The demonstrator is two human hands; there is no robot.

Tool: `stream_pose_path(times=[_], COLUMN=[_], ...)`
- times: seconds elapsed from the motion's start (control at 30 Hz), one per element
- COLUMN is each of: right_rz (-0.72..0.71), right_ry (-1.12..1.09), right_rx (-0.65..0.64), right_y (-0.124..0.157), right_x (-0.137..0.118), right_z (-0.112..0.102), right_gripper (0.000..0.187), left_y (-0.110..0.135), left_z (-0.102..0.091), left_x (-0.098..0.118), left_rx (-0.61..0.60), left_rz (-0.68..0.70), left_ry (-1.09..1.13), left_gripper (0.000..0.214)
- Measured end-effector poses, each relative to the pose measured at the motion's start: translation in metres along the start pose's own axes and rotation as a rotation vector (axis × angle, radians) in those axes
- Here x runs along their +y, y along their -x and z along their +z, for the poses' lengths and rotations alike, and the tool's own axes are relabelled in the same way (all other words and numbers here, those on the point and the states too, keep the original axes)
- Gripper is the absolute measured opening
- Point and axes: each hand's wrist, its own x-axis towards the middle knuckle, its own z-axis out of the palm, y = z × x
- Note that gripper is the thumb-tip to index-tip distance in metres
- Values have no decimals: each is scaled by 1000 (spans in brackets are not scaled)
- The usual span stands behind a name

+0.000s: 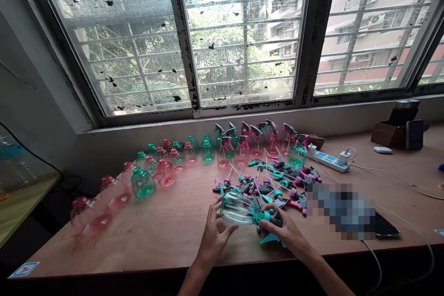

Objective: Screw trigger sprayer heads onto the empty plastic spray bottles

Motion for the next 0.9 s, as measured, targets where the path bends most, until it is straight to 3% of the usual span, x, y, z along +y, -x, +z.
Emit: stream_pose_path(times=[0.23,0.47,0.73,0.9], right_rz=[-21,30,14,17], right_ry=[12,3,-16,10], right_rx=[-7,38,-18,25], right_y=[0,2,1,1], right_x=[-1,-8,-5,-5], right_z=[2,3,3,3], right_gripper=[40,43,42,41], left_y=[4,1,4,1], left_z=[2,0,1,-1], left_x=[12,3,12,3], left_rx=[-27,1,-12,5], left_rz=[-24,-21,-34,-14], left_ry=[40,14,50,26], left_gripper=[54,55,51,53])
